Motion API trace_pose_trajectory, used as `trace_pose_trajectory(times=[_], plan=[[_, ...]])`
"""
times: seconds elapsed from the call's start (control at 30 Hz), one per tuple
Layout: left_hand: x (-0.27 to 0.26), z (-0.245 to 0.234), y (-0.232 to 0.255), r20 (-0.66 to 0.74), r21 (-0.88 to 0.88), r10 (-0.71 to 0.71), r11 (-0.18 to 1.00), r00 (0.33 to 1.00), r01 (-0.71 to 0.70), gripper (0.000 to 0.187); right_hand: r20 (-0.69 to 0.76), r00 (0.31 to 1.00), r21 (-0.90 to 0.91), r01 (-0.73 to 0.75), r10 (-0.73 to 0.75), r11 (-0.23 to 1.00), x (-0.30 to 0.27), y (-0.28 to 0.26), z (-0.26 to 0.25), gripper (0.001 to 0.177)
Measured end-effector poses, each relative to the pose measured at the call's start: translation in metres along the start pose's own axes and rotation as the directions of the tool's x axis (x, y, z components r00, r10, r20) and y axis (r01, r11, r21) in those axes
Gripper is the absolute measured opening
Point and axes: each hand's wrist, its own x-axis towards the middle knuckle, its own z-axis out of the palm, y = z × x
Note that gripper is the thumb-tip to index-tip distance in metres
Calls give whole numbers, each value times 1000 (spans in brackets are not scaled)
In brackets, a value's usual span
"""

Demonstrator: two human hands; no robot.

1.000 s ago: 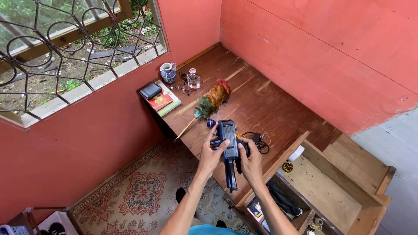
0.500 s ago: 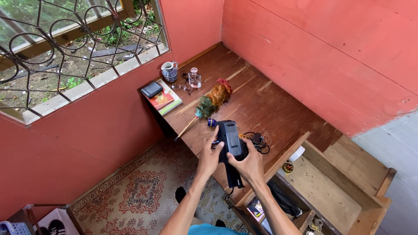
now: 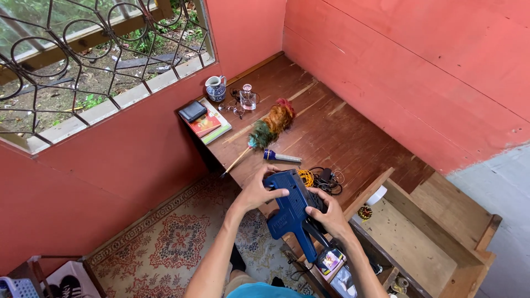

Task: Assembling and inspecting a blue price label gun at a desk.

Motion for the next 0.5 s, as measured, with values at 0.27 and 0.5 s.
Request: trace_pose_trajectory(times=[0.27,0.5], plan=[[-13,-2,29,-205,-208,-87,977,975,43,51,-250,946,-181,163,-206,970,-4,-60,7,41],[14,9,-35,-445,-467,-120,876,888,-116,45,-347,829,-512,225,-439,829,11,-88,68,22]])
